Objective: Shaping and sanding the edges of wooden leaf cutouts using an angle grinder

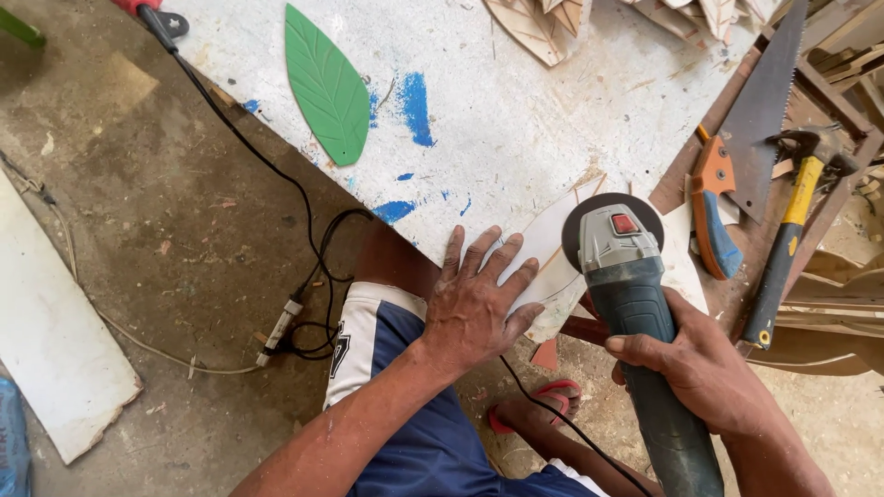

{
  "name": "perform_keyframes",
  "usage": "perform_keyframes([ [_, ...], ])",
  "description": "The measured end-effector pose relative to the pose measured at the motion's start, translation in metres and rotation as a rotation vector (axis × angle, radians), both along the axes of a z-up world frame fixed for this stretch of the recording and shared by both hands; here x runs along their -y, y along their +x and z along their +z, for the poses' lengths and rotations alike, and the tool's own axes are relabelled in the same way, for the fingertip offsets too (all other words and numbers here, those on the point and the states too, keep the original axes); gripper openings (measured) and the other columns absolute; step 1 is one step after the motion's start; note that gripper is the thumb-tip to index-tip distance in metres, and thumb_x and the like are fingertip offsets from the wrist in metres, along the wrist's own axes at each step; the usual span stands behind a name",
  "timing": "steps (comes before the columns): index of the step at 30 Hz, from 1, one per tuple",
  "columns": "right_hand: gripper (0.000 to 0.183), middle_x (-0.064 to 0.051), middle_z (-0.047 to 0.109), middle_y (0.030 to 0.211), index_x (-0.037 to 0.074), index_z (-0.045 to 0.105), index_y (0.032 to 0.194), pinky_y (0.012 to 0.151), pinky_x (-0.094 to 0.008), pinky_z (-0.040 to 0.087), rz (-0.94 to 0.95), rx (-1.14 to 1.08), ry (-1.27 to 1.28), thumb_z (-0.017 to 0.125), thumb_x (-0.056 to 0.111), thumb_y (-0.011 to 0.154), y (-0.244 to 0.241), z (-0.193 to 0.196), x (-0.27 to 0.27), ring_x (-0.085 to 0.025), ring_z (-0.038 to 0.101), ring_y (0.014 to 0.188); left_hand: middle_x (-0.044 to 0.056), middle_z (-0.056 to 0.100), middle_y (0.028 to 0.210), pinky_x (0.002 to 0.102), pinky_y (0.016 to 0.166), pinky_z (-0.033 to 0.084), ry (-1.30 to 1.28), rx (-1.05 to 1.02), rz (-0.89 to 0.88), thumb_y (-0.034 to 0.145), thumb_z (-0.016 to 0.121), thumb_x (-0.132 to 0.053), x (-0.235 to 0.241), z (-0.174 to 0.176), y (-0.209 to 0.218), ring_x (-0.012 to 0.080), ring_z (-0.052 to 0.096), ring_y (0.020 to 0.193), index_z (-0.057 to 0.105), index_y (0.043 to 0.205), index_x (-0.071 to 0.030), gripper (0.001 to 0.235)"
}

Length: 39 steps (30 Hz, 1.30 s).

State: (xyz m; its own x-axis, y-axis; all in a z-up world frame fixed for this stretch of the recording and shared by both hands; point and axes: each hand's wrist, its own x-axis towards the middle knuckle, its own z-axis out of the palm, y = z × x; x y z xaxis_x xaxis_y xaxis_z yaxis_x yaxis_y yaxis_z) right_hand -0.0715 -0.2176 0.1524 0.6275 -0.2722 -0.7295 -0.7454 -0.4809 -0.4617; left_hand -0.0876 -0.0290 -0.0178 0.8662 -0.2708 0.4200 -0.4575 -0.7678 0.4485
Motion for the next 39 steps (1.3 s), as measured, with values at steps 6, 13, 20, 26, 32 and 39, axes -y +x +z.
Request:
perform_keyframes([
  [6, 0.047, -0.030, 0.067, 0.088, 0.003, 0.063, 0.126, 0.065, -0.051, 0.047, 0.071, -0.044, -0.057, 0.075, 0.009, 0.081, 0.017, 0.004, -0.009, -0.041, 0.069, 0.078, 0.016, 0.061, 0.145, 0.067, 0.124, 0.022, -0.031, 0.014, -0.018, 0.096, 0.065, -0.046, -0.002, 0.001, 0.000, 0.0395, 0.049, 0.140, 0.072, 0.128, -0.014, 0.046],
  [13, 0.034, -0.025, 0.064, 0.074, 0.000, 0.061, 0.108, 0.051, -0.043, 0.043, 0.209, 0.051, -0.044, 0.077, 0.006, 0.079, 0.037, -0.009, 0.001, -0.033, 0.057, 0.061, 0.014, 0.061, 0.146, 0.065, 0.124, 0.022, 0.011, 0.017, -0.012, 0.095, 0.068, -0.046, -0.003, -0.001, 0.001, 0.0377, 0.050, 0.140, 0.072, 0.129, -0.016, 0.046],
  [20, 0.054, -0.025, 0.068, 0.089, 0.005, 0.059, 0.131, 0.062, -0.047, 0.053, 0.227, 0.085, -0.024, 0.071, 0.011, 0.078, 0.047, 0.003, -0.021, -0.036, 0.063, 0.071, 0.013, 0.061, 0.146, 0.064, 0.124, 0.023, -0.042, 0.014, 0.002, 0.092, 0.071, -0.044, -0.001, 0.001, -0.003, 0.0367, 0.051, 0.140, 0.071, 0.128, -0.015, 0.047],
  [26, 0.046, -0.030, 0.068, 0.085, -0.002, 0.058, 0.121, 0.056, -0.051, 0.051, 0.114, 0.142, 0.019, 0.070, 0.007, 0.078, 0.014, 0.004, -0.006, -0.041, 0.063, 0.066, 0.016, 0.062, 0.141, 0.063, 0.124, 0.024, -0.072, 0.101, 0.088, 0.098, 0.061, -0.053, -0.004, 0.007, -0.005, 0.0383, 0.055, 0.135, 0.069, 0.128, -0.007, 0.055],
  [32, 0.044, -0.036, 0.070, 0.081, -0.002, 0.064, 0.122, 0.058, -0.052, 0.049, -0.038, 0.015, -0.024, 0.074, 0.001, 0.079, -0.020, 0.010, -0.016, -0.044, 0.066, 0.069, 0.014, 0.067, 0.132, 0.064, 0.122, 0.025, -0.115, 0.120, 0.085, 0.092, 0.068, -0.038, -0.002, 0.003, -0.012, 0.0370, 0.056, 0.132, 0.074, 0.118, -0.012, 0.037],
  [39, 0.041, -0.036, 0.070, 0.078, 0.000, 0.066, 0.120, 0.061, -0.053, 0.050, -0.050, -0.017, -0.024, 0.073, 0.005, 0.081, -0.023, 0.005, -0.017, -0.043, 0.066, 0.071, 0.014, 0.069, 0.131, 0.064, 0.123, 0.023, -0.136, 0.141, 0.088, 0.093, 0.069, -0.035, -0.001, 0.001, -0.012, 0.0384, 0.057, 0.130, 0.077, 0.114, -0.011, 0.033],
])
